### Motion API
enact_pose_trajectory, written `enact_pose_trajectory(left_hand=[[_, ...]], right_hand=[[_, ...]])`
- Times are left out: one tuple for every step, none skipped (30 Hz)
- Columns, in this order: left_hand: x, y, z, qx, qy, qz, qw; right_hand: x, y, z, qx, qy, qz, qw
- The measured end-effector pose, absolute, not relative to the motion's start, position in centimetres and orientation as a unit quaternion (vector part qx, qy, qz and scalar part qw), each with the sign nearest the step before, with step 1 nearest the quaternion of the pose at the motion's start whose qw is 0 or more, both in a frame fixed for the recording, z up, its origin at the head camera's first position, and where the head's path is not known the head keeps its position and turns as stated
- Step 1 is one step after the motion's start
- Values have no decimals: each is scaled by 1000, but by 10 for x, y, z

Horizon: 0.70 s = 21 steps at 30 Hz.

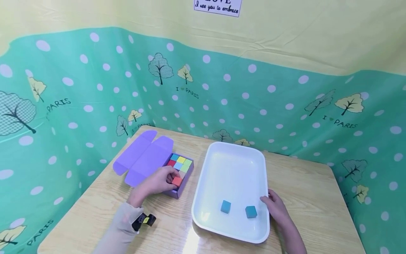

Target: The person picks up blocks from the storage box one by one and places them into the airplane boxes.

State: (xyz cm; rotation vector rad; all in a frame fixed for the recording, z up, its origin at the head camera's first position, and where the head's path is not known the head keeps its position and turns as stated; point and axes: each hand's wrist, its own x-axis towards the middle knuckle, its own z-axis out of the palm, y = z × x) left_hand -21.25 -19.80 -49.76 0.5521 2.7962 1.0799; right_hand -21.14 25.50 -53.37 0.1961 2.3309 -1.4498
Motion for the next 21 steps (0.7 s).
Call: enact_pose_trajectory(left_hand=[[-213, -197, -498, 179, 918, 351, 47], [-213, -197, -498, 178, 919, 349, 48], [-214, -196, -498, 178, 920, 346, 47], [-214, -196, -498, 177, 921, 344, 48], [-215, -195, -498, 175, 923, 338, 49], [-215, -194, -497, 174, 925, 334, 49], [-215, -194, -497, 172, 928, 327, 49], [-216, -193, -496, 173, 930, 322, 48], [-216, -192, -496, 173, 932, 315, 45], [-216, -192, -495, 172, 934, 308, 45], [-217, -191, -494, 171, 937, 303, 43], [-217, -190, -494, 171, 937, 300, 39], [-218, -190, -493, 172, 938, 298, 36], [-218, -189, -492, 172, 938, 297, 34], [-219, -189, -492, 172, 939, 295, 32], [-219, -189, -492, 171, 940, 293, 32], [-219, -189, -492, 170, 942, 289, 33], [-220, -189, -491, 169, 943, 283, 34], [-220, -189, -491, 168, 945, 279, 36], [-220, -189, -492, 167, 947, 273, 39], [-220, -189, -491, 165, 948, 268, 41]], right_hand=[[-212, 255, -534, 71, 831, -517, 193], [-212, 255, -534, 71, 831, -516, 193], [-212, 255, -534, 71, 833, -514, 192], [-213, 255, -534, 70, 835, -512, 191], [-213, 255, -534, 70, 836, -511, 189], [-213, 256, -534, 70, 836, -510, 189], [-213, 256, -533, 69, 837, -509, 188], [-213, 256, -533, 69, 838, -508, 188], [-213, 256, -532, 68, 838, -508, 188], [-213, 257, -532, 68, 837, -509, 188], [-213, 257, -531, 68, 836, -510, 189], [-214, 258, -531, 68, 835, -511, 190], [-214, 258, -530, 67, 835, -512, 189], [-214, 258, -530, 67, 834, -514, 190], [-214, 258, -530, 67, 833, -516, 190], [-215, 258, -530, 65, 832, -516, 191], [-215, 257, -530, 64, 831, -518, 192], [-215, 257, -531, 64, 830, -519, 192], [-214, 257, -532, 63, 830, -520, 192], [-214, 256, -532, 64, 829, -521, 192], [-214, 256, -533, 63, 830, -521, 190]])
